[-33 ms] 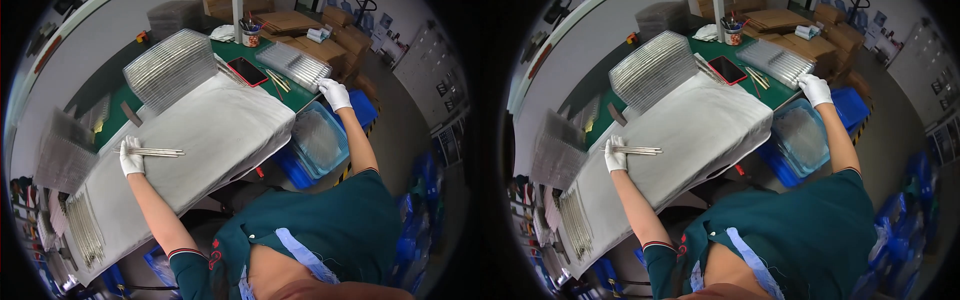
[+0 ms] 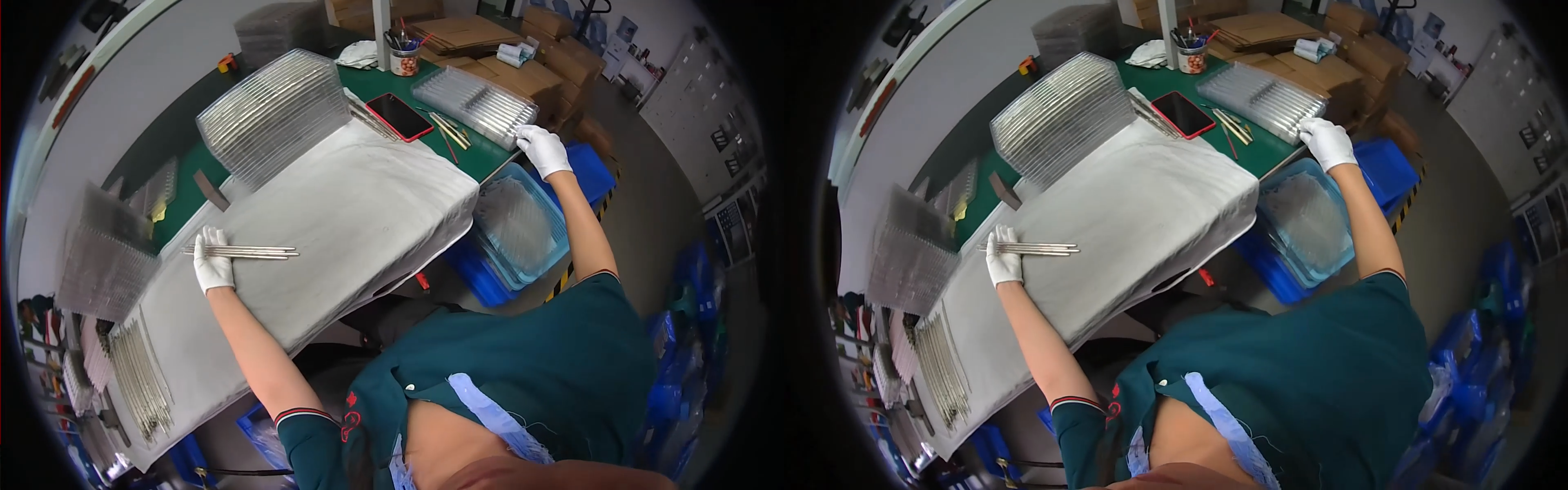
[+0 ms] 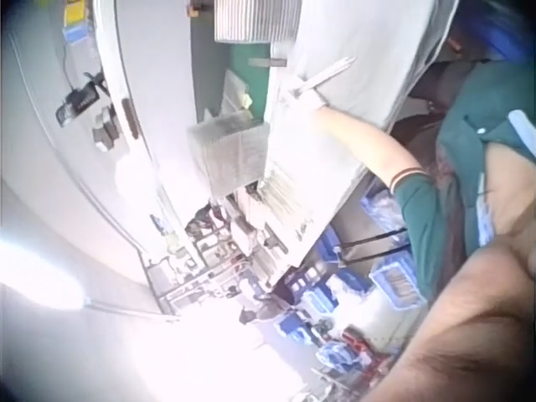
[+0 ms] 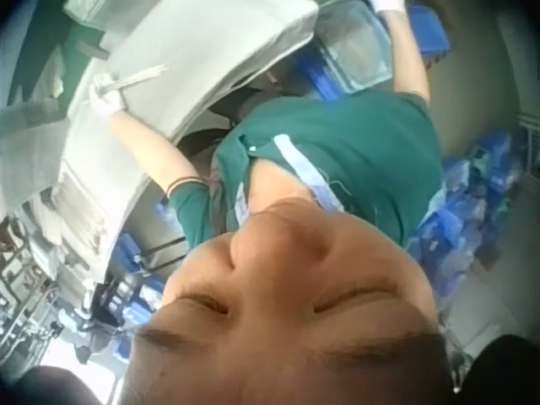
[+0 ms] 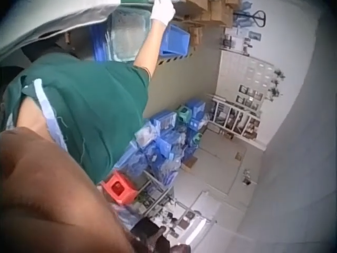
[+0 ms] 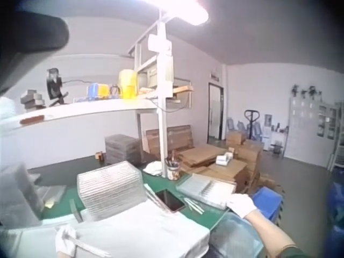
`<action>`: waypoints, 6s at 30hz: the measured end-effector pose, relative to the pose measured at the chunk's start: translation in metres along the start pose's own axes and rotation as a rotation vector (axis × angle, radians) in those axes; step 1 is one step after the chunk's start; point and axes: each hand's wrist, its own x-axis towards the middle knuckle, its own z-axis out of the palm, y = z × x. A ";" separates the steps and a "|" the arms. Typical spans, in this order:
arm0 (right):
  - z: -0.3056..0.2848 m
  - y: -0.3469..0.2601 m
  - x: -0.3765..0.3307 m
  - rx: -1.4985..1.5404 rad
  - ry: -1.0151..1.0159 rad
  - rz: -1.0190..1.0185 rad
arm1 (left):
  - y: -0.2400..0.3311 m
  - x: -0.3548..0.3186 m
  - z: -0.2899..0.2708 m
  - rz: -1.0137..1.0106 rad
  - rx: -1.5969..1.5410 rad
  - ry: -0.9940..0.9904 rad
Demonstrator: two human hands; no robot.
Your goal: Sorting and arranging thin metal rods on a workbench in an industrial setting.
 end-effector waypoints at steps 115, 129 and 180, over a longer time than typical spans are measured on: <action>0.086 -0.406 -0.012 1.654 -0.945 -0.652 | 0.000 -0.042 0.061 0.073 0.120 -0.390; -0.023 -0.325 0.144 0.349 0.158 -0.987 | -0.004 -0.036 0.049 0.058 0.098 -0.202; -0.011 -0.355 0.223 0.063 0.122 -0.832 | -0.005 -0.030 0.038 0.068 0.025 -0.107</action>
